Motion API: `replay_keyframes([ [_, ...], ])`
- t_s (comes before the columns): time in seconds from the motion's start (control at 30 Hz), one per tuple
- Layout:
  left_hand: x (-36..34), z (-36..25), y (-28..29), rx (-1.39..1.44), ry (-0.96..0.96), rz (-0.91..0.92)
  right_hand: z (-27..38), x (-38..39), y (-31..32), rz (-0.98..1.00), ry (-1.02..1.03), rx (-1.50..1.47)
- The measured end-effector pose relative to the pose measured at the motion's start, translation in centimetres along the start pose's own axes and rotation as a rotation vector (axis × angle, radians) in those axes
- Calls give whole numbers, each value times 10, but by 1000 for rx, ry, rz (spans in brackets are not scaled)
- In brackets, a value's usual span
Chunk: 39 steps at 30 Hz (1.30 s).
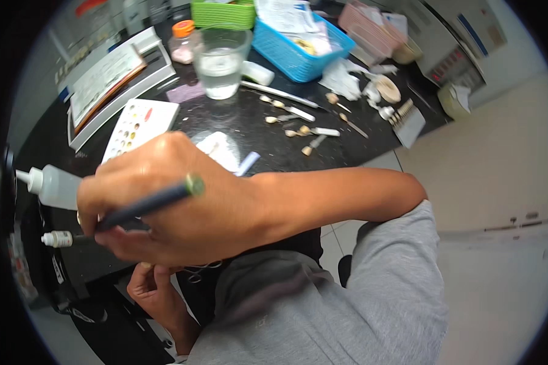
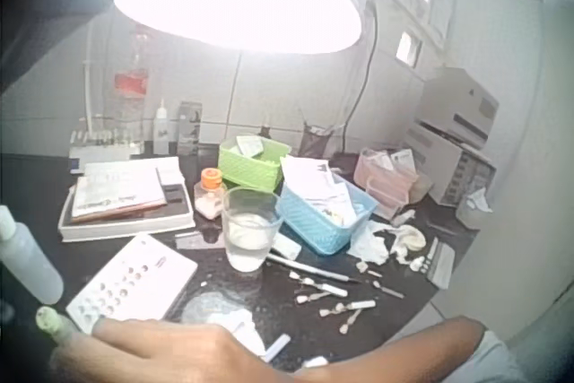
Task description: The recorder is applying characterization stains and glaze to a dental crown or bridge to match the patient's natural teeth.
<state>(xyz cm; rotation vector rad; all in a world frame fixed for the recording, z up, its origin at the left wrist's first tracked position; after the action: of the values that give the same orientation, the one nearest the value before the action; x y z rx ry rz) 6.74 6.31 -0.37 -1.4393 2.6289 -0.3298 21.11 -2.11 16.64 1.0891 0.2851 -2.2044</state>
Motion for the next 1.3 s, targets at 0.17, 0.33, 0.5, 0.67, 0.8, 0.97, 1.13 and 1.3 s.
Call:
replay_keyframes([
  [0.17, 14, -7, -18, -57, -129, 38, 34, 50, 17, -93, 14, -29],
  [0.33, 23, -8, -21, 9, -90, -143, 38, 93, 17, -125, 27, -53],
  [0.5, 13, -4, -30, 63, -40, 40, 26, 101, 25, -60, -5, -2],
  [0.67, 13, -4, -24, 143, -28, 51, 12, 98, 16, -150, -119, -138],
  [0.8, 15, -7, -28, 163, -53, 19, 7, 96, 12, -117, -108, -148],
  [0.97, 16, -5, -26, 113, -51, -5, 4, 98, 10, -99, -41, -117],
  [1.13, 15, -4, -25, 64, -49, -4, 4, 98, 5, -33, -6, -7],
  [1.3, 13, -2, -26, 69, -33, 3, 4, 98, 2, 3, 1, 20],
])
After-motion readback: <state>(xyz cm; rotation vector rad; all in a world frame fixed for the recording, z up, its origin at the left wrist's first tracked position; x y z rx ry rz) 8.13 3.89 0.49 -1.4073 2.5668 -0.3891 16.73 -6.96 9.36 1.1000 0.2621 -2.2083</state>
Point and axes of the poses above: each hand's wrist, its own x-axis away from the middle knuckle, its own y-axis out of the back of the hand, z = x × y, the point moved 10 cm from there along -x, towards the middle knuckle, and after that the axes turned 14 degrees about -z, right-handed, at the moved point
